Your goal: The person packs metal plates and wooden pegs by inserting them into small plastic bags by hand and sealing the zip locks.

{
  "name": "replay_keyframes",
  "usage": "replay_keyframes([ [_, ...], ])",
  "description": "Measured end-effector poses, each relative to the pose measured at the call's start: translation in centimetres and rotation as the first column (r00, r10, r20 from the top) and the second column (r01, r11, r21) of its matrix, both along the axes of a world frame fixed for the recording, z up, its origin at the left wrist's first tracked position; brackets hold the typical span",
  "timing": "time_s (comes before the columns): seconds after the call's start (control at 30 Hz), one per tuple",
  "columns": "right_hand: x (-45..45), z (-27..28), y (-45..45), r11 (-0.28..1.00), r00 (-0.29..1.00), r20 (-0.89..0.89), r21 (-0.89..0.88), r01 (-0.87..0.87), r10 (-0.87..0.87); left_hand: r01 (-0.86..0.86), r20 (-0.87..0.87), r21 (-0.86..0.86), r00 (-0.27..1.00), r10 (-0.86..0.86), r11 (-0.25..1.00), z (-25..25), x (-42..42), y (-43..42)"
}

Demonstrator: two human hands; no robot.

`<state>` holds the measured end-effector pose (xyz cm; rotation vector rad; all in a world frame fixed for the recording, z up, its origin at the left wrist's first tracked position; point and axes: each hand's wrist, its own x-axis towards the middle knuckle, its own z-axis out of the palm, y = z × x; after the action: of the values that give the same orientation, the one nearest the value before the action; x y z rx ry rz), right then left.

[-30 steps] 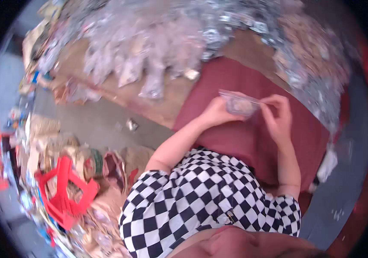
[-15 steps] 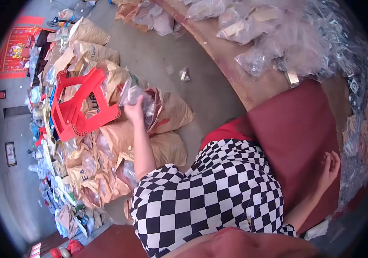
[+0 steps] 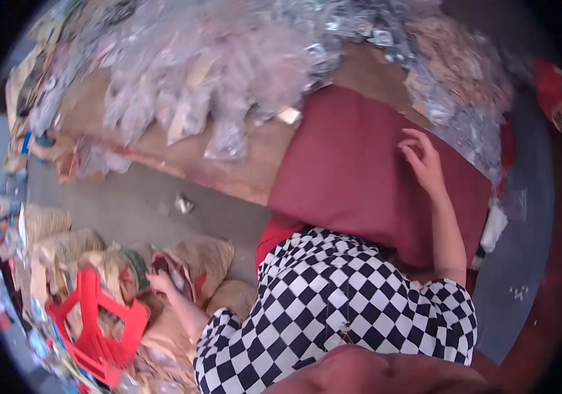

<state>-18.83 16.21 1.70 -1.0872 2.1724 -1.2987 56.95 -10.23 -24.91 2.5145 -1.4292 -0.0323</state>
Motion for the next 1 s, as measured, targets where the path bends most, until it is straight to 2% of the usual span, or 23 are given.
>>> replay_keyframes([
  [0.03, -0.8, -0.4, 0.2, 1.0, 1.0, 0.001, -0.006, -0.006, 0.006, 0.116, -0.013, -0.173, 0.993, -0.12, 0.978, 1.2, -1.7, -0.2],
  [0.1, -2.0, -0.2, -0.5, 0.997, 0.999, -0.009, 0.068, -0.033, 0.034, 0.11, -0.101, -0.228, 0.986, -0.136, 0.967, 4.5, -5.5, -1.4],
  [0.17, -2.8, -0.8, -1.7, 0.998, 1.0, 0.008, 0.053, -0.026, 0.026, 0.146, -0.121, -0.243, 0.976, -0.179, 0.959, 4.9, -7.0, -2.3],
  [0.23, -3.0, -1.0, -3.6, 0.994, 0.994, -0.013, 0.036, -0.104, 0.105, 0.079, -0.198, -0.137, 0.975, -0.105, 0.987, 6.4, -9.0, -1.0],
  [0.27, -2.2, -0.7, -4.5, 0.993, 0.992, -0.052, 0.029, -0.115, 0.116, 0.007, -0.303, -0.164, 0.951, -0.057, 0.987, 5.2, -8.4, -0.3],
  [0.3, -1.4, -0.7, -5.1, 0.989, 0.986, -0.079, 0.022, -0.145, 0.147, 0.133, -0.436, -0.143, 0.881, -0.184, 0.981, 0.4, -4.0, -0.3],
  [0.33, -1.3, -1.9, -5.5, 0.983, 0.981, -0.069, 0.031, -0.18, 0.182, 0.131, -0.631, -0.332, 0.706, -0.323, 0.934, -0.7, -3.5, 1.3],
  [0.37, -1.3, -2.3, -5.9, 0.974, 0.973, -0.102, 0.117, -0.196, 0.208, 0.43, -0.061, -0.233, 0.889, -0.455, 0.872, -1.4, -2.2, 3.2],
  [0.4, -1.1, -2.5, -5.9, 0.968, 0.978, -0.08, 0.18, -0.174, 0.191, 0.103, -0.107, 0.433, 0.992, -0.063, 0.895, 5.2, -7.1, 4.3],
  [0.43, -1.3, -2.9, -5.8, 0.963, 0.95, -0.205, 0.179, -0.202, 0.237, 0.442, -0.293, 0.336, 0.888, -0.354, 0.832, -1.6, -1.1, 5.3],
  [0.47, -2.1, -3.9, -5.5, 0.968, 0.966, -0.137, 0.156, -0.197, 0.219, 0.39, -0.431, 0.242, 0.864, -0.262, 0.889, -8.0, 2.4, 7.8],
  [0.53, -3.4, -5.4, -4.8, 0.979, 0.979, -0.08, 0.088, -0.182, 0.189, 0.285, -0.4, 0.305, 0.904, -0.149, 0.909, 0.1, -4.0, 9.7],
  [0.57, -3.5, -5.6, -5.0, 0.98, 0.978, -0.102, 0.096, -0.173, 0.183, 0.018, -0.124, 0.598, 0.99, 0.071, 0.802, 0.4, -4.6, 8.9],
  [0.63, -3.3, -5.3, -5.1, 0.981, 0.976, -0.138, 0.118, -0.152, 0.168, 0.034, -0.07, 0.574, 0.998, 0.008, 0.818, 0.7, -4.7, 9.5],
  [0.7, -3.6, -5.7, -5.3, 0.979, 0.967, -0.179, 0.127, -0.161, 0.182, -0.012, -0.028, 0.549, 0.999, 0.033, 0.836, -0.2, -3.8, 9.7],
  [0.77, -3.6, -6.0, -5.5, 0.976, 0.954, -0.225, 0.134, -0.172, 0.2, -0.045, -0.071, 0.423, 0.994, 0.083, 0.905, -0.4, -2.7, 9.8],
  [0.8, -3.8, -6.2, -5.5, 0.974, 0.937, -0.277, 0.143, -0.178, 0.212, -0.037, -0.026, 0.466, 0.998, 0.055, 0.884, -0.1, -3.0, 10.0],
  [0.87, -3.9, -6.2, -5.5, 0.969, 0.913, -0.33, 0.149, -0.199, 0.238, 0.236, -0.092, 0.603, 0.969, -0.228, 0.762, -4.0, -2.3, 11.7],
  [0.9, -3.7, -6.1, -5.5, 0.969, 0.91, -0.335, 0.132, -0.209, 0.242, 0.308, -0.101, 0.572, 0.946, -0.308, 0.76, -4.7, -4.2, 14.0],
  [0.93, -3.3, -6.0, -5.2, 0.97, 0.909, -0.34, 0.115, -0.213, 0.24, 0.413, -0.142, 0.453, 0.908, -0.393, 0.79, -3.6, -6.6, 15.8],
  [1.0, -2.6, -5.3, -4.6, 0.965, 0.895, -0.361, 0.113, -0.237, 0.262, 0.325, -0.137, 0.413, 0.946, -0.295, 0.851, -3.1, -9.3, 17.9],
])
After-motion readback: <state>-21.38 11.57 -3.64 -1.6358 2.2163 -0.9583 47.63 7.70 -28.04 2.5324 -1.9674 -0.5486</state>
